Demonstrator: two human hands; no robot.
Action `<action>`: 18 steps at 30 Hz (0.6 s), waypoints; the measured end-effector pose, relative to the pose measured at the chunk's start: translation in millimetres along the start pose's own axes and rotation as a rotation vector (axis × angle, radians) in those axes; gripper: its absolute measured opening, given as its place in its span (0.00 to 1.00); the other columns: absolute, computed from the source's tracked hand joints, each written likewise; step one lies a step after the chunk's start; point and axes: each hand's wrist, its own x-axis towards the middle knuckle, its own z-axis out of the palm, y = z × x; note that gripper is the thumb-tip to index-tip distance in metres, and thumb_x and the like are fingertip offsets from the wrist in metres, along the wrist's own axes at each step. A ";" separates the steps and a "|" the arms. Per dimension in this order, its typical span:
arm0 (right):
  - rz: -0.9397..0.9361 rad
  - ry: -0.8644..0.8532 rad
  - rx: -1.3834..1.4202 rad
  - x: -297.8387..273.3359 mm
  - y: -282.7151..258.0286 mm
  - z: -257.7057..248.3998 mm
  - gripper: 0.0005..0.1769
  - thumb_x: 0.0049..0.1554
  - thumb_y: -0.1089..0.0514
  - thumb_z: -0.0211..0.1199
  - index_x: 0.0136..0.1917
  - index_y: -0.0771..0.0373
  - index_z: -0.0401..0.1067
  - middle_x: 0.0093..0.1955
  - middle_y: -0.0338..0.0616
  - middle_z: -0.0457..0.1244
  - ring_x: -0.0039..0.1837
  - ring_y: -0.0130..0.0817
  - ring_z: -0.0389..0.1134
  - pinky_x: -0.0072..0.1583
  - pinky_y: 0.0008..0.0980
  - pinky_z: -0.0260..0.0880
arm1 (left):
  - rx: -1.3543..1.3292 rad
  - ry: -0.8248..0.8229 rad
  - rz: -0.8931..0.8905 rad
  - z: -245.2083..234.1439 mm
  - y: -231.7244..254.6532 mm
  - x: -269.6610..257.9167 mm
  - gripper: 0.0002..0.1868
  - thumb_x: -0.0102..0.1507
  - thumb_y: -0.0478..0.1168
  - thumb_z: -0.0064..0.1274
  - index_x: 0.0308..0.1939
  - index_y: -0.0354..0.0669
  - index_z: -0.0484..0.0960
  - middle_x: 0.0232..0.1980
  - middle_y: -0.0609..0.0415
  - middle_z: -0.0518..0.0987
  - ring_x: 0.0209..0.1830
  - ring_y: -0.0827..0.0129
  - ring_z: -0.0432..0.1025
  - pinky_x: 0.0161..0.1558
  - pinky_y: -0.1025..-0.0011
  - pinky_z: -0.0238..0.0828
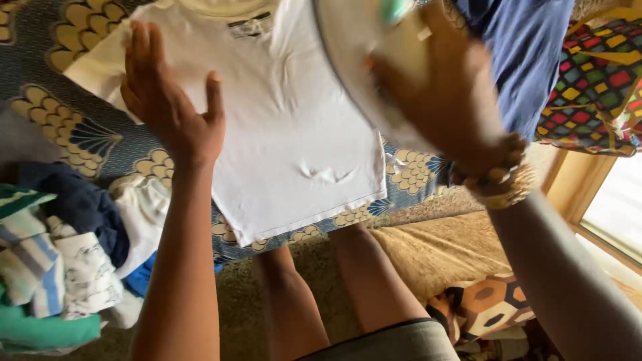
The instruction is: Iron and fold various items of clothing on an ironing board.
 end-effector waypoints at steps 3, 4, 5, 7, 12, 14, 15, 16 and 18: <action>-0.045 -0.061 0.061 1.4 -40.0 40.4 0.22 0.69 0.50 0.69 0.60 0.71 0.68 0.43 0.55 0.71 0.41 0.38 0.76 0.40 0.31 0.77 | -0.157 0.089 0.032 -11.0 -40.6 6.5 0.33 0.78 0.59 0.38 0.82 0.50 0.52 0.80 0.48 0.59 0.81 0.53 0.55 0.75 0.45 0.50; -0.103 -0.094 0.093 3.0 -52.7 61.0 0.22 0.67 0.50 0.69 0.59 0.70 0.68 0.41 0.58 0.71 0.39 0.39 0.76 0.38 0.31 0.77 | -0.149 0.106 -0.020 -17.6 -61.0 2.6 0.30 0.78 0.54 0.39 0.81 0.49 0.58 0.75 0.47 0.66 0.76 0.54 0.63 0.68 0.47 0.58; -0.115 -0.097 0.101 7.6 -56.2 78.1 0.22 0.67 0.50 0.69 0.59 0.70 0.68 0.41 0.58 0.71 0.39 0.39 0.76 0.38 0.31 0.77 | -0.139 0.111 -0.029 -19.6 -74.4 4.4 0.30 0.78 0.54 0.39 0.81 0.49 0.58 0.75 0.47 0.66 0.76 0.54 0.63 0.68 0.47 0.58; -0.159 -0.099 0.174 12.7 -66.5 115.7 0.19 0.70 0.50 0.66 0.61 0.68 0.67 0.44 0.56 0.72 0.41 0.37 0.77 0.40 0.30 0.79 | 0.066 0.209 0.069 -31.7 -104.4 -0.8 0.22 0.75 0.50 0.54 0.70 0.51 0.69 0.61 0.51 0.70 0.62 0.57 0.66 0.65 0.52 0.64; -0.104 -0.085 0.151 49.2 -107.4 145.0 0.23 0.67 0.52 0.66 0.64 0.70 0.62 0.40 0.57 0.71 0.37 0.40 0.75 0.37 0.32 0.77 | -0.501 0.142 -0.002 -38.9 -120.0 22.7 0.25 0.65 0.43 0.68 0.59 0.41 0.72 0.47 0.49 0.74 0.44 0.59 0.70 0.46 0.65 0.70; -0.043 -0.122 0.163 52.6 -116.7 138.8 0.26 0.64 0.54 0.65 0.67 0.71 0.61 0.37 0.57 0.71 0.35 0.42 0.74 0.35 0.34 0.76 | -0.629 0.202 0.033 -43.1 -124.5 27.8 0.33 0.63 0.43 0.75 0.59 0.35 0.69 0.40 0.48 0.74 0.37 0.58 0.70 0.40 0.66 0.69; -0.045 -0.183 0.150 48.3 -115.5 135.6 0.25 0.66 0.53 0.66 0.66 0.70 0.62 0.39 0.56 0.71 0.35 0.42 0.74 0.36 0.34 0.76 | -0.538 0.205 0.073 -41.7 -125.0 31.9 0.24 0.62 0.40 0.72 0.52 0.39 0.73 0.40 0.48 0.75 0.35 0.59 0.71 0.39 0.65 0.70; -0.053 -0.240 0.139 46.8 -113.3 131.7 0.24 0.67 0.53 0.67 0.65 0.70 0.62 0.40 0.56 0.71 0.35 0.43 0.74 0.38 0.35 0.77 | -0.441 0.215 0.115 -41.6 -125.3 39.4 0.15 0.62 0.36 0.70 0.45 0.43 0.77 0.39 0.48 0.77 0.34 0.60 0.73 0.38 0.64 0.71; -0.154 -0.250 0.097 28.1 -96.2 132.8 0.23 0.68 0.53 0.67 0.65 0.70 0.63 0.43 0.58 0.71 0.39 0.43 0.75 0.39 0.33 0.78 | -0.474 0.179 0.076 -28.8 -137.9 42.4 0.13 0.65 0.37 0.68 0.46 0.43 0.78 0.40 0.50 0.79 0.37 0.60 0.75 0.41 0.63 0.72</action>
